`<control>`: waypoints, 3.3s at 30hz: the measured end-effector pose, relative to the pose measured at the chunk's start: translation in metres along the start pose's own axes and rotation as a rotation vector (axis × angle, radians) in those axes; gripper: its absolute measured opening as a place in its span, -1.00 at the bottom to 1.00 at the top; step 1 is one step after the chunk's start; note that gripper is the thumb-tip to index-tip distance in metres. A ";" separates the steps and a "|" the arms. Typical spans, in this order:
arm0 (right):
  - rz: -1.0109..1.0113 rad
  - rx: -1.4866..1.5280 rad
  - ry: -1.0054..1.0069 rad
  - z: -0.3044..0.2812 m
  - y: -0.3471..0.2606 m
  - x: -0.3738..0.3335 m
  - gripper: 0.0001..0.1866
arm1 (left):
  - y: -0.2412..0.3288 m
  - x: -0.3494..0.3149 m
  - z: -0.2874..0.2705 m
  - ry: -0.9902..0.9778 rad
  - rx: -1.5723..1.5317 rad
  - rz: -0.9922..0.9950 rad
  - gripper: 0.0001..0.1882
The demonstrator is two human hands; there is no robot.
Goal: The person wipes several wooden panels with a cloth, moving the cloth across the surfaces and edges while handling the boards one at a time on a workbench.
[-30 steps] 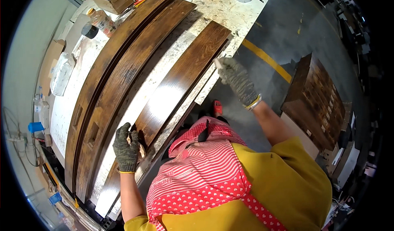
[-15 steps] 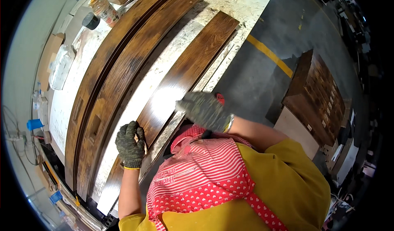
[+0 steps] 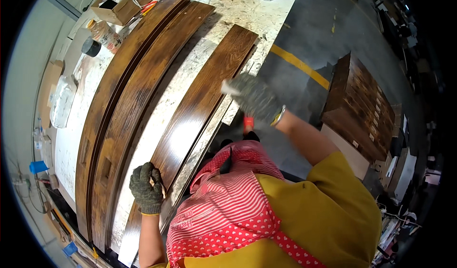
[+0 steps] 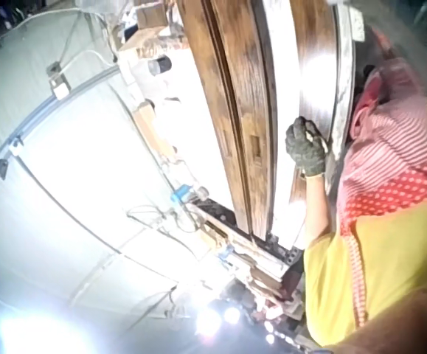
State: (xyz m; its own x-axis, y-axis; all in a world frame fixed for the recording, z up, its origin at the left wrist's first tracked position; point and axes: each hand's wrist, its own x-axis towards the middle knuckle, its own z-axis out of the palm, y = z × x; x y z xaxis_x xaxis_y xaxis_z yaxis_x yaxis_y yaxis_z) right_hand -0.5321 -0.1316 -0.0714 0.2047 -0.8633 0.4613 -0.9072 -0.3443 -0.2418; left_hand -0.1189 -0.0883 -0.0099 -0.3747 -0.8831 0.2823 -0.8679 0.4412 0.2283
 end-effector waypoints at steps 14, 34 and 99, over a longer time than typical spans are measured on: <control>0.073 0.132 0.018 -0.051 0.100 0.040 -0.57 | 0.006 0.000 0.001 -0.172 0.169 -0.156 -0.74; 1.025 1.386 0.057 -0.063 0.249 0.024 -0.65 | 0.015 0.006 0.018 -0.013 0.207 -0.396 -0.75; 1.004 2.739 -0.379 0.061 0.264 0.334 -0.77 | 0.087 0.545 0.149 -0.144 0.062 0.049 -0.79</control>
State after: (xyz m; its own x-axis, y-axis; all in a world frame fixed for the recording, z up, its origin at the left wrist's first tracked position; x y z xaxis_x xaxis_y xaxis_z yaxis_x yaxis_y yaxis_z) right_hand -0.6810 -0.5338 -0.0330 0.5456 -0.8189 -0.1781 0.8327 0.5538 0.0042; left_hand -0.4468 -0.5549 0.0248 -0.4561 -0.8764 0.1543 -0.8642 0.4776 0.1581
